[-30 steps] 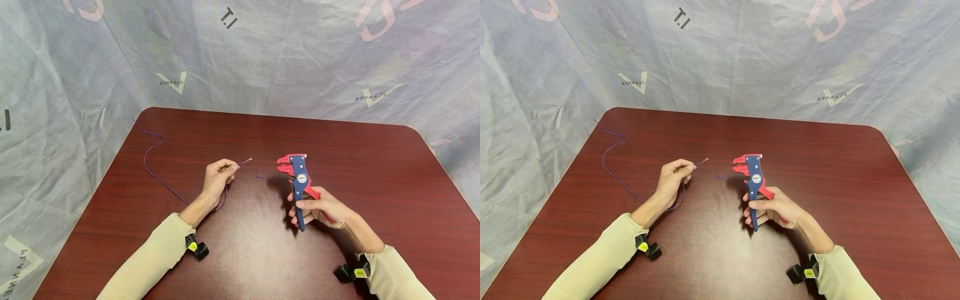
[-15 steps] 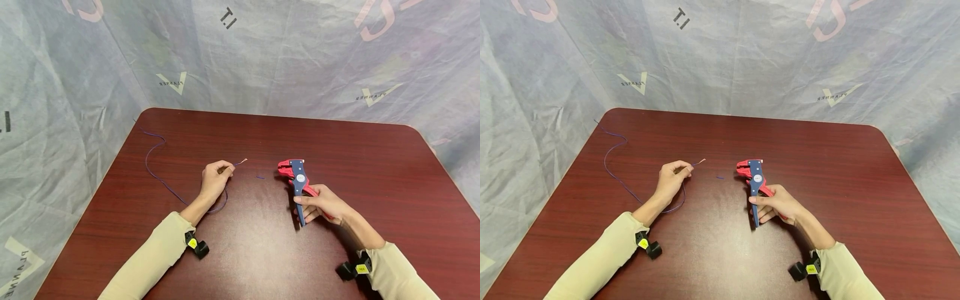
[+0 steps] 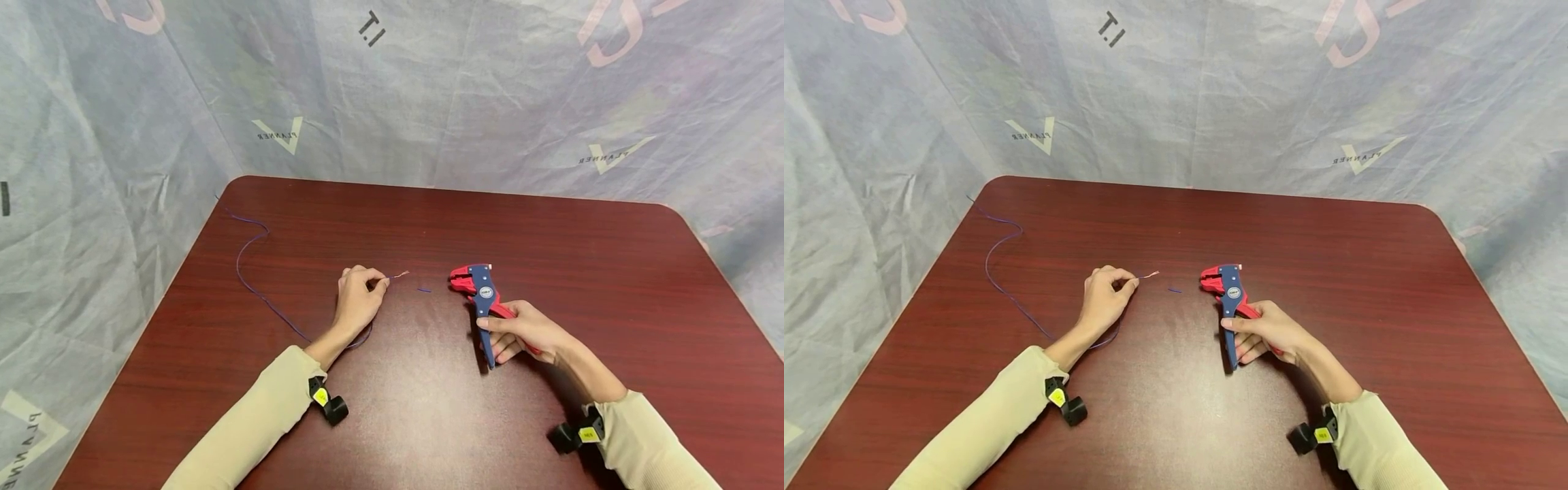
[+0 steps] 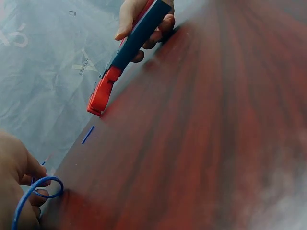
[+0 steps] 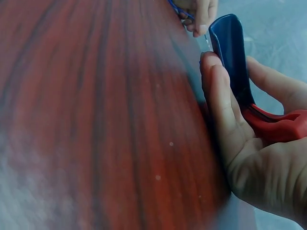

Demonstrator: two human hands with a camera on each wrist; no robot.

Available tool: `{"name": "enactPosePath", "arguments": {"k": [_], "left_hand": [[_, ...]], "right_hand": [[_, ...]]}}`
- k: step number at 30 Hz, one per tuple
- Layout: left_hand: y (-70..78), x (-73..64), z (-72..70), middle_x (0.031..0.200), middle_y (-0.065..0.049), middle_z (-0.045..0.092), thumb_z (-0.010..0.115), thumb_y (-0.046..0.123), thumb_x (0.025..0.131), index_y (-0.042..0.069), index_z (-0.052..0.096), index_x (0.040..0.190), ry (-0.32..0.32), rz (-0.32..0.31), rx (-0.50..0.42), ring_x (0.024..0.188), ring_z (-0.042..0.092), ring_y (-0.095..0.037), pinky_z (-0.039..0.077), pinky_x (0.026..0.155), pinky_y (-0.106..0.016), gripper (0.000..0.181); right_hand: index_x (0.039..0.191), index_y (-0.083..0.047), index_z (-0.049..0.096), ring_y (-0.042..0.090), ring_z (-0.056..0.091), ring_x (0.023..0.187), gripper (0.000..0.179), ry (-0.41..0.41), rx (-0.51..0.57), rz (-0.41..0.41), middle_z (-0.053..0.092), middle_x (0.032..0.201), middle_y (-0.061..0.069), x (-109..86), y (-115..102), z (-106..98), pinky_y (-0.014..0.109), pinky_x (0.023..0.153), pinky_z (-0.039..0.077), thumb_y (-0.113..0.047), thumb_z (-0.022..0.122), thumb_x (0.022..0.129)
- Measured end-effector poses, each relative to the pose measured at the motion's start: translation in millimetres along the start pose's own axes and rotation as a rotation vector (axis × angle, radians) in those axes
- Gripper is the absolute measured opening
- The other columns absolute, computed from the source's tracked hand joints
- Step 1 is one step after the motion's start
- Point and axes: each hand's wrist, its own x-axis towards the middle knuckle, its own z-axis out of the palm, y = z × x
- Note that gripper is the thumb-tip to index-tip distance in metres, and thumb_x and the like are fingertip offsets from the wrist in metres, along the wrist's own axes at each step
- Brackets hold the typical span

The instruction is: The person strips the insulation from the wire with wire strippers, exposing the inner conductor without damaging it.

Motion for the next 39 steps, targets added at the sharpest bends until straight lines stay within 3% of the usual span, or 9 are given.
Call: {"name": "enactPosePath", "arguments": {"k": [11,15,19,23,28,34,39], "left_hand": [[-3.1,2.0,0.4,0.079,-0.01,0.067,0.075,0.01,0.086,0.005,0.079,0.085,0.028,0.028,0.037,0.08,0.054,-0.025,0.042,0.076,-0.035,0.007],[-3.7,2.1,0.4,0.079,-0.01,0.067,0.075,0.01,0.085,0.004,0.079,0.086,0.031,0.034,0.049,0.08,0.055,-0.027,0.043,0.078,-0.037,0.007],[-3.6,1.9,1.3,0.08,-0.011,0.068,0.076,0.01,0.085,0.003,0.079,0.088,0.027,0.027,0.047,0.081,0.055,-0.027,0.042,0.078,-0.037,0.008],[-3.2,1.5,1.8,0.081,-0.011,0.068,0.076,0.01,0.084,0.003,0.079,0.088,0.031,0.027,0.051,0.081,0.055,-0.028,0.043,0.077,-0.038,0.009],[-4.3,0.8,1.9,0.081,-0.012,0.068,0.076,0.011,0.084,0.003,0.078,0.088,0.038,0.032,0.054,0.082,0.056,-0.028,0.044,0.077,-0.039,0.009],[-4.4,0.7,1.9,0.08,-0.011,0.067,0.077,0.011,0.083,0.004,0.078,0.088,0.042,0.033,0.047,0.081,0.056,-0.028,0.044,0.076,-0.039,0.009],[-4.0,0.3,1.3,0.08,-0.012,0.068,0.078,0.011,0.081,0.004,0.078,0.088,0.045,0.043,0.046,0.082,0.056,-0.028,0.044,0.076,-0.039,0.01]], "right_hand": [[0.108,-0.004,0.049,0.016,0.075,0.072,0.016,-0.059,-0.022,-0.008,0.071,0.081,0.005,-6.7,-5,-2,0.035,0.065,0.062,-0.016,0.057,0.101],[0.115,0.004,0.047,0.018,0.075,0.074,0.024,-0.028,-0.063,-0.023,0.07,0.084,0.008,-9.8,-8,-2,0.036,0.066,0.063,-0.011,0.057,0.1],[0.122,0.013,0.044,0.018,0.075,0.074,0.035,0.046,-0.137,-0.022,0.066,0.085,0.011,-12.2,-11,0,0.037,0.067,0.063,-0.009,0.058,0.099],[0.12,0.017,0.05,0.017,0.074,0.071,0.034,0.148,-0.25,-0.034,0.067,0.087,0.011,-13.2,-13,3,0.038,0.066,0.063,-0.006,0.06,0.097],[0.11,0.009,0.066,0.017,0.072,0.064,0.027,0.308,-0.486,-0.071,0.075,0.084,0.013,-13.4,-15,7,0.036,0.059,0.061,-0.011,0.067,0.092],[0.098,-0.004,0.077,0.009,0.062,0.064,0.022,0.47,-0.774,-0.107,0.073,0.072,0.001,-13.3,-16,9,0.027,0.057,0.051,-0.021,0.076,0.083],[0.091,-0.009,0.08,0.01,0.056,0.071,0.021,0.546,-0.902,-0.148,0.075,0.078,0.0,-13.1,-16,10,0.027,0.062,0.044,-0.026,0.08,0.079]]}}
